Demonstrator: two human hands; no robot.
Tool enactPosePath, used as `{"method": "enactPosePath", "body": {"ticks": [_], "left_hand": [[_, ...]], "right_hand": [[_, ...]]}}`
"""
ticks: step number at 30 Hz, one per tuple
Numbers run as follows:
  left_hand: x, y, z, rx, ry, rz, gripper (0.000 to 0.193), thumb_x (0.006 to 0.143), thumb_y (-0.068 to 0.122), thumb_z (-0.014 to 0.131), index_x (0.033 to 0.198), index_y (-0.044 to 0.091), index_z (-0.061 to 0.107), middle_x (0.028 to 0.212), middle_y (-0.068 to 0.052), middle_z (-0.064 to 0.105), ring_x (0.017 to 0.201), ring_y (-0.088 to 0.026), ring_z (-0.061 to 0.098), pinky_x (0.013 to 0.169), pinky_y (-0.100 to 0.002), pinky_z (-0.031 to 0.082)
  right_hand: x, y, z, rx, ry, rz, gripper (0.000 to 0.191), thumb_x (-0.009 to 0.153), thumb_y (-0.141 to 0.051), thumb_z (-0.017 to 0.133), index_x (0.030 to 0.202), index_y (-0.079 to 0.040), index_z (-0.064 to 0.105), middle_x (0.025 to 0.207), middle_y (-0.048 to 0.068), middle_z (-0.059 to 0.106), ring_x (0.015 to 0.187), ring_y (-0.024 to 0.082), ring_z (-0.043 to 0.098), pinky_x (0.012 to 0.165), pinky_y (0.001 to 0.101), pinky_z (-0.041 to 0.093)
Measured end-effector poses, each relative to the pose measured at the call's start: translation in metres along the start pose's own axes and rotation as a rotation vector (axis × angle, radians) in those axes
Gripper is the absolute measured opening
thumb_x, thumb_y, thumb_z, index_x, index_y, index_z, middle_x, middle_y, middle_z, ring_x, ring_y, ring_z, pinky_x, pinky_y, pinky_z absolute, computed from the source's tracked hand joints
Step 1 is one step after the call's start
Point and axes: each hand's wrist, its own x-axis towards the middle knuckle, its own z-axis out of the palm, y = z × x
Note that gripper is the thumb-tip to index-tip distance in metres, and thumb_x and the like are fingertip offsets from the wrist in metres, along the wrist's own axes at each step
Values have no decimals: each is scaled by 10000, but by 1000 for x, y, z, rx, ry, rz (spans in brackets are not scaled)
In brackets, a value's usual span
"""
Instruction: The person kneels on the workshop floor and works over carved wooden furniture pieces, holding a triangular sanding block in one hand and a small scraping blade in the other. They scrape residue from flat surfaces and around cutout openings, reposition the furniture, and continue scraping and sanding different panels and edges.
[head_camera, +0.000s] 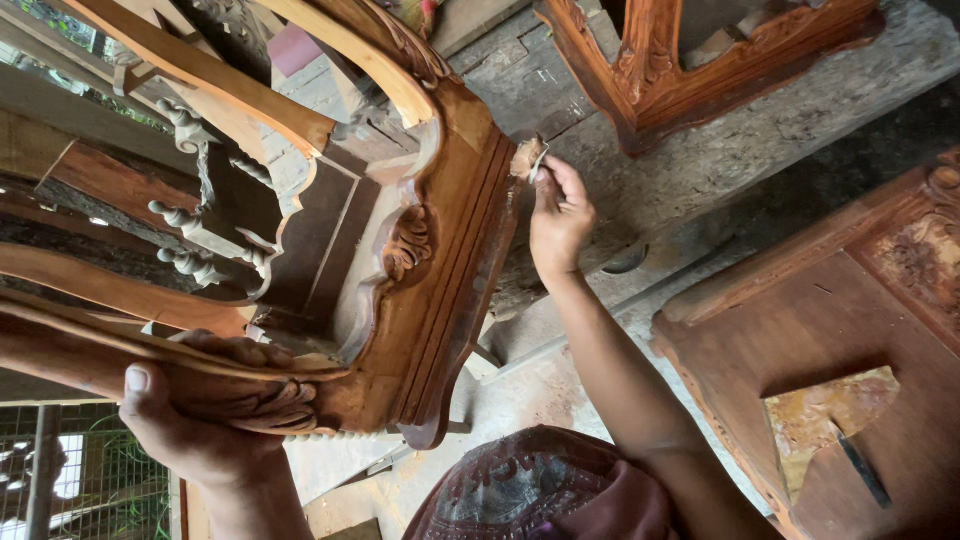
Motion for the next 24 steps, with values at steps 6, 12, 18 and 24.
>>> {"method": "enactPosePath", "body": {"ticks": [6, 12, 18, 24], "left_hand": [[-1, -2, 2, -63, 27, -64, 503, 1056, 492, 540, 1095, -7, 588, 851, -182, 636, 790, -321, 632, 795, -499, 549], [-3, -3, 3, -38, 30, -57, 500, 1065, 477, 536, 1086, -21, 583, 855, -195, 630, 797, -336, 634, 804, -507, 556], [-3, -2, 3, 23, 1, -52, 534, 1052, 498, 541, 1013, -33, 583, 806, -206, 618, 751, -355, 640, 742, -500, 557], [-7, -6, 3, 8, -9, -45, 545, 1050, 486, 571, 1005, -57, 570, 809, -218, 603, 761, -364, 630, 747, -498, 557]], "right_hand": [[0, -1, 0, 40, -46, -27, 227, 1029, -51, 701, 1248, 8, 701, 1123, 74, 746, 1023, 123, 680, 937, 278, 554], [1, 8, -12, 102, -159, -94, 269, 1042, -75, 683, 1297, 9, 674, 1187, 75, 710, 1067, 132, 658, 951, 282, 548], [2, 28, -21, 164, -135, -19, 206, 1078, -72, 630, 1259, 3, 692, 1127, 49, 729, 1037, 104, 669, 958, 262, 545], [-2, 48, -15, 319, -35, 148, 177, 1035, -79, 681, 1188, -2, 723, 1077, 39, 739, 954, 91, 651, 878, 259, 549]]}}
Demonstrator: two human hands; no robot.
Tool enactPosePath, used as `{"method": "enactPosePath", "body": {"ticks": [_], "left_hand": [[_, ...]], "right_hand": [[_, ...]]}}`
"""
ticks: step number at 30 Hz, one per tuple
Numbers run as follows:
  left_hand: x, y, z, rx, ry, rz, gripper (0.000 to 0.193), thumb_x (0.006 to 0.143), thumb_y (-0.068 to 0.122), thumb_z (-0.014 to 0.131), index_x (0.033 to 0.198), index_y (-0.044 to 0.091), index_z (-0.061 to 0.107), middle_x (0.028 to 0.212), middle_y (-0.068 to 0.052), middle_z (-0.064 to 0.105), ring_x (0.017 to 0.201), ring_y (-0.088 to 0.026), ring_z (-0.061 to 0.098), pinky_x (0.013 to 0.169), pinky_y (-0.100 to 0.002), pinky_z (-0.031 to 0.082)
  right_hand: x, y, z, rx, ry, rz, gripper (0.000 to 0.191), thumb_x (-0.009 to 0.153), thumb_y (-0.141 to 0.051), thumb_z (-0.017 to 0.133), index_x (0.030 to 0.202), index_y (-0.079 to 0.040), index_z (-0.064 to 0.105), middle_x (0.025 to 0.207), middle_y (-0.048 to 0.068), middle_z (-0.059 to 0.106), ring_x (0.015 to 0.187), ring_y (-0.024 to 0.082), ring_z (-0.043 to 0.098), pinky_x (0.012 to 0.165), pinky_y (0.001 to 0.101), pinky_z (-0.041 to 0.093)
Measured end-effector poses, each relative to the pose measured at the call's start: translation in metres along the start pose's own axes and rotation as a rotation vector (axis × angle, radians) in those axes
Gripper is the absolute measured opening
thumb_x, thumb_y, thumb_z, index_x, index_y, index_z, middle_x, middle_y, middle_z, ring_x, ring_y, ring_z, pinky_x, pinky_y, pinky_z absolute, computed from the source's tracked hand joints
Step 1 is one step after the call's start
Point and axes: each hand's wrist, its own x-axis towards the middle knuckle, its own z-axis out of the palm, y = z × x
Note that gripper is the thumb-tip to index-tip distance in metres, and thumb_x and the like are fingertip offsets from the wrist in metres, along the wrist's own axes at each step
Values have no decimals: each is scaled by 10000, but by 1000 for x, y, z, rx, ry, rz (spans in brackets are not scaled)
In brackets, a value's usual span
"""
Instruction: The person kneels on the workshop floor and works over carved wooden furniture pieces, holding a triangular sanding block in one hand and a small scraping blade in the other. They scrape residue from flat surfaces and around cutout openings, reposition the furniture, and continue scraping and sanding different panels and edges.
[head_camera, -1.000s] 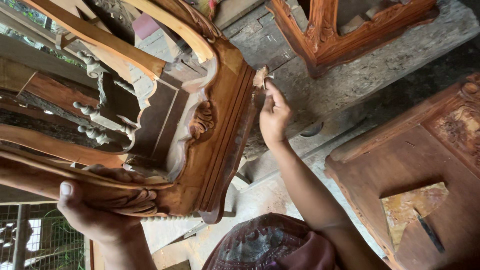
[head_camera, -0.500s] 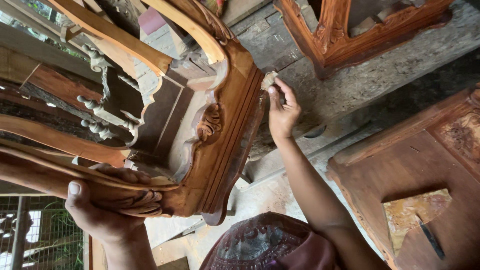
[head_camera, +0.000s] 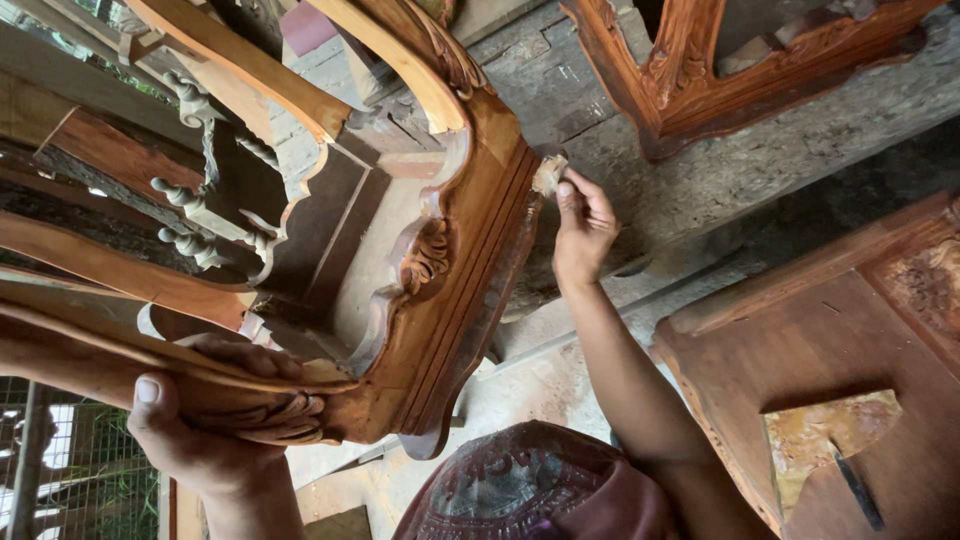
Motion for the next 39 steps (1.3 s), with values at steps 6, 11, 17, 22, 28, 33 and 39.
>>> {"method": "enactPosePath", "body": {"ticks": [6, 11, 17, 22, 28, 33, 39], "left_hand": [[-2, -1, 2, 4, -15, -23, 576, 1029, 496, 589, 979, -78, 566, 792, -230, 601, 743, -372, 627, 732, -490, 548], [-2, -3, 2, 23, 14, -15, 562, 1018, 490, 586, 995, -71, 568, 795, -224, 599, 752, -369, 627, 740, -491, 550], [-2, -7, -3, -20, -21, -11, 545, 1039, 472, 579, 999, -72, 574, 810, -234, 605, 757, -381, 628, 756, -494, 549], [-2, -8, -4, -36, -25, -22, 532, 1033, 462, 581, 1038, -70, 575, 831, -229, 610, 784, -374, 630, 774, -493, 556], [-5, -11, 5, 61, -10, -28, 616, 1042, 518, 589, 1035, -98, 587, 794, -231, 611, 731, -376, 635, 702, -486, 551], [-11, -14, 13, 35, -7, -15, 547, 1023, 475, 589, 1045, -70, 547, 833, -234, 609, 769, -366, 638, 756, -483, 563], [-12, -13, 14, 26, 14, -25, 548, 1018, 478, 609, 1069, -65, 549, 851, -241, 618, 771, -364, 638, 743, -488, 570]], "right_hand": [[1, 4, 12, 359, 83, 178, 119, 975, -139, 766, 1042, -65, 701, 1012, 31, 720, 946, 132, 654, 889, 299, 530], [2, -4, 12, 481, 27, 347, 238, 927, -239, 824, 1055, -94, 684, 1009, 32, 708, 941, 171, 653, 863, 344, 539], [8, 5, 0, 549, -70, 540, 305, 881, -292, 826, 1077, -120, 668, 1010, 22, 706, 947, 183, 673, 831, 356, 561], [-1, 12, 3, 698, -118, 492, 305, 1036, -327, 795, 1181, -105, 646, 1087, 25, 661, 1019, 200, 628, 905, 383, 522], [-3, 16, 0, 728, -129, 541, 527, 981, -488, 613, 1299, -67, 618, 1225, 79, 676, 1140, 234, 645, 1006, 403, 516], [0, 31, -4, 666, -130, 373, 334, 1054, -282, 696, 1278, -67, 574, 1208, 56, 638, 1157, 216, 604, 1033, 390, 480], [22, -26, -58, -482, -199, -493, 233, 977, -40, 753, 1181, -65, 642, 1178, 49, 620, 1098, 228, 609, 977, 359, 525]]}}
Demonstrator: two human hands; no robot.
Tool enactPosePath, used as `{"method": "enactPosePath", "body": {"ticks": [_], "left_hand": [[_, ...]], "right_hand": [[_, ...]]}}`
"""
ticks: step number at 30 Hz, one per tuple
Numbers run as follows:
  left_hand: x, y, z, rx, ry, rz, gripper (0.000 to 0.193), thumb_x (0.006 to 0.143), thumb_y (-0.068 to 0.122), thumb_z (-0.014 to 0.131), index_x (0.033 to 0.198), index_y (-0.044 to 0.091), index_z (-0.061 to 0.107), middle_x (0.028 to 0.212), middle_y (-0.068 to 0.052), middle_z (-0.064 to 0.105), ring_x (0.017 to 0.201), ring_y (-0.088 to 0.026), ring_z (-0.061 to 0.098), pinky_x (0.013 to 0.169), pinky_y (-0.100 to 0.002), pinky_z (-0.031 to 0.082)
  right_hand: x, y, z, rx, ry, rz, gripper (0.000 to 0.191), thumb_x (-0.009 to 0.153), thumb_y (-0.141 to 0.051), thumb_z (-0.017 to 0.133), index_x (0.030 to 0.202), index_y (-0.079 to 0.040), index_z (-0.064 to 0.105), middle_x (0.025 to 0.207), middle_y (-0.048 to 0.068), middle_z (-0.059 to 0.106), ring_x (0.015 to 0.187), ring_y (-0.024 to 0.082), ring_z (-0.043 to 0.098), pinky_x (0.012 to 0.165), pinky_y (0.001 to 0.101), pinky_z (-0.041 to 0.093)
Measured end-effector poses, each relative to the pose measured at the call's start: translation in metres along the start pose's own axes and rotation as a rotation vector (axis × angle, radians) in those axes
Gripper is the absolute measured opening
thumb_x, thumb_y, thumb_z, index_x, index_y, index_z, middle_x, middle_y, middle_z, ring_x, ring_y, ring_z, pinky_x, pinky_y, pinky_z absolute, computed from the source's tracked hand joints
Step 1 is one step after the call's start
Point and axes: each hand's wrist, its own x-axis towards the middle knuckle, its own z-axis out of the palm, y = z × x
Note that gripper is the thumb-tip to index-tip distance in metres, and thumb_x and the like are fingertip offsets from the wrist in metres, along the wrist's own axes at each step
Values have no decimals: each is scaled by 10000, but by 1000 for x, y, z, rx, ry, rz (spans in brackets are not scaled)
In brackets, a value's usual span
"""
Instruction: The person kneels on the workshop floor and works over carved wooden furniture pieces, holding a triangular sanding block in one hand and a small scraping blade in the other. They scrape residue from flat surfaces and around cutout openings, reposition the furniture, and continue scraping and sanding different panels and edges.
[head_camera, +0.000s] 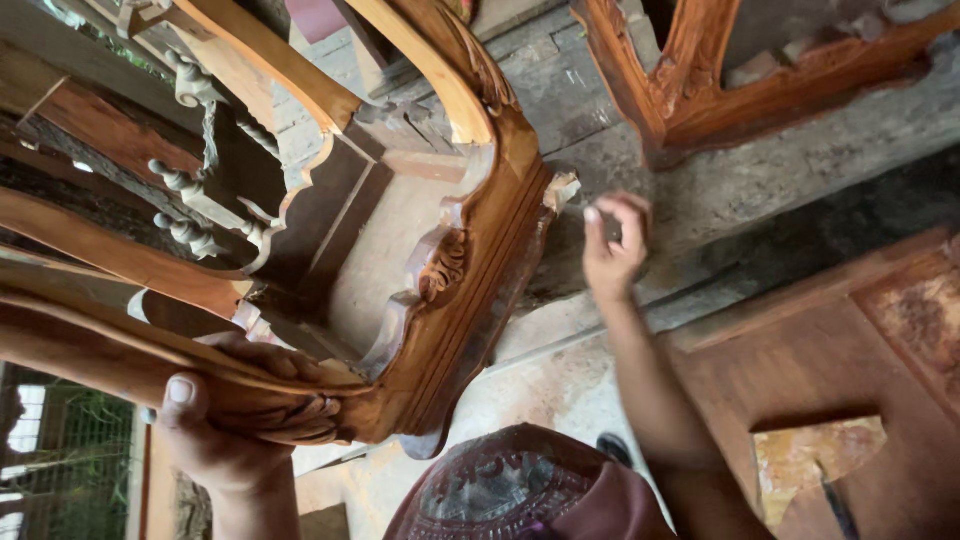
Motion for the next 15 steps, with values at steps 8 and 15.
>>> {"method": "enactPosePath", "body": {"ticks": [8, 15], "left_hand": [[4, -3, -14, -68, -32, -49, 560, 1019, 463, 569, 1066, -95, 586, 876, -255, 633, 815, -391, 655, 806, -513, 571], [6, -9, -15, -91, -18, -39, 540, 1017, 443, 547, 1103, -88, 582, 886, -252, 636, 827, -395, 649, 833, -524, 550]], "right_hand": [[89, 2, -35, -220, -550, -820, 190, 900, -33, 811, 1077, -65, 749, 1156, 79, 659, 1078, 248, 616, 943, 366, 552], [123, -21, -23, -198, -657, -973, 201, 923, -95, 781, 1120, -62, 759, 1199, 71, 656, 1104, 257, 625, 972, 399, 544]]}}
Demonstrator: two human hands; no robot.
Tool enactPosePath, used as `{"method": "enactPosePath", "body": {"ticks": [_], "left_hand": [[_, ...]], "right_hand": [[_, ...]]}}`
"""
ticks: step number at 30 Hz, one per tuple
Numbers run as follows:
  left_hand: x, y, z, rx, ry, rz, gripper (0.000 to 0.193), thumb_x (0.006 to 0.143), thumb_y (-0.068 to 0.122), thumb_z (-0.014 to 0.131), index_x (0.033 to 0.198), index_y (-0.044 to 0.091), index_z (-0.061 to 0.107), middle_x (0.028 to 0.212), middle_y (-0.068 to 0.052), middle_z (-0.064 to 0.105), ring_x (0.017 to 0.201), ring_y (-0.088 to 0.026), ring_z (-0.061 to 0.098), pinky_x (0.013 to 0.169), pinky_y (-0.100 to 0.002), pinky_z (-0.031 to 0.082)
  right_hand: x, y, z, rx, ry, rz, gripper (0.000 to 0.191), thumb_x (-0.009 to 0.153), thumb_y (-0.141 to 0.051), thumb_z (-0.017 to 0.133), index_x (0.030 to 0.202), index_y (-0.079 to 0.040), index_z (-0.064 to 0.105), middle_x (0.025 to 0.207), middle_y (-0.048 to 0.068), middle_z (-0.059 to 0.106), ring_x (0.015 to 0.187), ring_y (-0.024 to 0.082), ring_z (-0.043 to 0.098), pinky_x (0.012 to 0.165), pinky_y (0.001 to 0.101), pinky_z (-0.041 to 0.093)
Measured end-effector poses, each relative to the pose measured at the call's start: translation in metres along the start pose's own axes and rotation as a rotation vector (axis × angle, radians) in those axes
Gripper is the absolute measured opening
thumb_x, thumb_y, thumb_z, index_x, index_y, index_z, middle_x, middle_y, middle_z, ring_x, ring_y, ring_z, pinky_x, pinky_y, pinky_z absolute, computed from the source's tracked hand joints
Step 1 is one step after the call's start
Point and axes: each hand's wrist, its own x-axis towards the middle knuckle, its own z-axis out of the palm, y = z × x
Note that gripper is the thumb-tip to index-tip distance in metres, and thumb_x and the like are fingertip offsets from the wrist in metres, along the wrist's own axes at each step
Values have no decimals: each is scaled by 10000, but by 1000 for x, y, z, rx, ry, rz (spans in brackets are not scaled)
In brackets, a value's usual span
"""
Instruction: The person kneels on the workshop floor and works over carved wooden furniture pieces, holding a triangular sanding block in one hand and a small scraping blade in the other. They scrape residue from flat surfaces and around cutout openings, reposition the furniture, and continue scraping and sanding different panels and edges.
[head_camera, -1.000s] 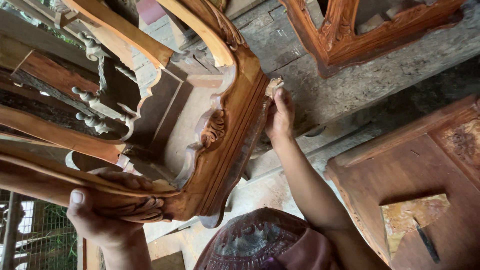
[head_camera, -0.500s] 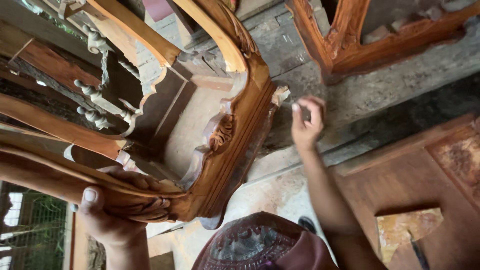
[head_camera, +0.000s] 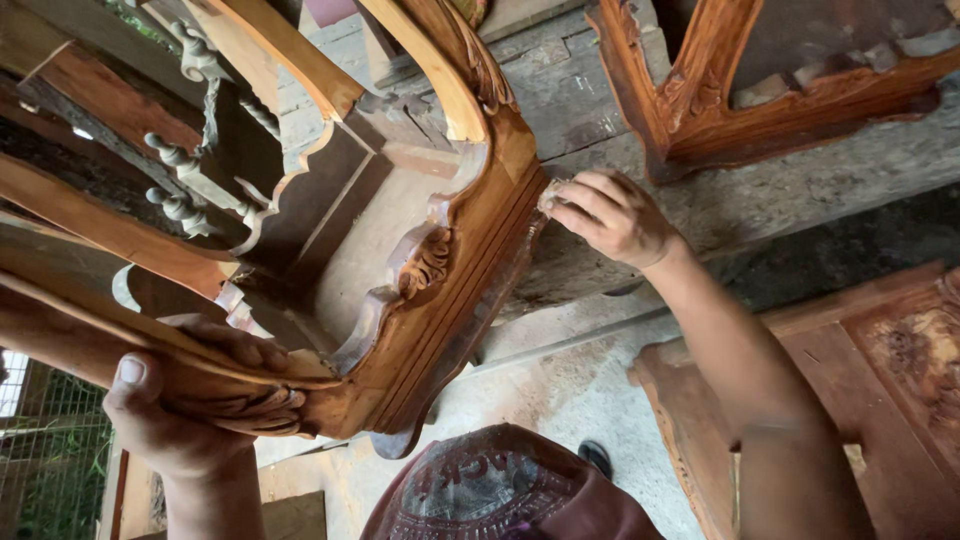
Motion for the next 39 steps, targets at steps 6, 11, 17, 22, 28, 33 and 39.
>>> {"method": "enactPosePath", "body": {"ticks": [6, 11, 17, 22, 28, 33, 39], "left_hand": [[-2, 0, 0, 19, -29, 22, 536, 1041, 437, 557, 1087, -97, 580, 879, -250, 631, 808, -399, 644, 800, -496, 523], [0, -1, 2, 13, -30, 16, 540, 1017, 441, 569, 1075, -96, 592, 869, -244, 634, 799, -396, 649, 810, -510, 547], [-1, -4, 5, 7, -60, 29, 536, 1030, 431, 574, 1063, -104, 597, 867, -249, 638, 793, -383, 648, 825, -510, 545], [-1, -6, 3, 20, -70, 35, 550, 1018, 437, 581, 1080, -109, 605, 863, -254, 647, 770, -376, 650, 824, -512, 534], [-3, -8, 2, -107, -32, -11, 517, 1002, 415, 603, 1120, -88, 600, 901, -240, 662, 810, -358, 651, 848, -530, 532], [-8, -12, 4, -84, -2, -11, 493, 1006, 405, 585, 1127, -73, 585, 918, -223, 658, 824, -352, 641, 816, -535, 497], [-6, -8, 8, -141, -10, -35, 500, 998, 402, 589, 1133, -79, 581, 943, -236, 662, 851, -357, 652, 828, -539, 520]], "right_hand": [[10, 12, -5, 16, -19, -69, 204, 917, -109, 752, 1111, -48, 770, 1182, 71, 684, 1102, 241, 620, 985, 405, 527], [-2, 16, 3, 4, -28, -52, 173, 914, -104, 772, 1085, -84, 785, 1150, 39, 655, 1115, 212, 594, 1000, 394, 507], [-27, 36, 24, 84, 59, 6, 267, 929, -216, 854, 1148, -123, 733, 1091, 45, 570, 1079, 215, 530, 956, 363, 489], [-74, 16, 50, 340, 193, 490, 447, 872, -201, 825, 1261, -119, 621, 1143, 84, 645, 1083, 203, 623, 948, 324, 552], [-102, -36, 116, 1167, 706, 1062, 434, 963, -124, 836, 1314, -49, 592, 1074, -12, 623, 1001, 93, 590, 911, 277, 504], [-87, -43, 154, 1444, 1036, 1081, 448, 923, -178, 829, 1286, -61, 593, 1154, 23, 674, 1065, 135, 632, 997, 318, 504], [-77, -61, 172, 1065, 1205, 1218, 411, 955, -235, 833, 1234, -57, 590, 1094, 12, 633, 1005, 133, 601, 918, 322, 493]]}}
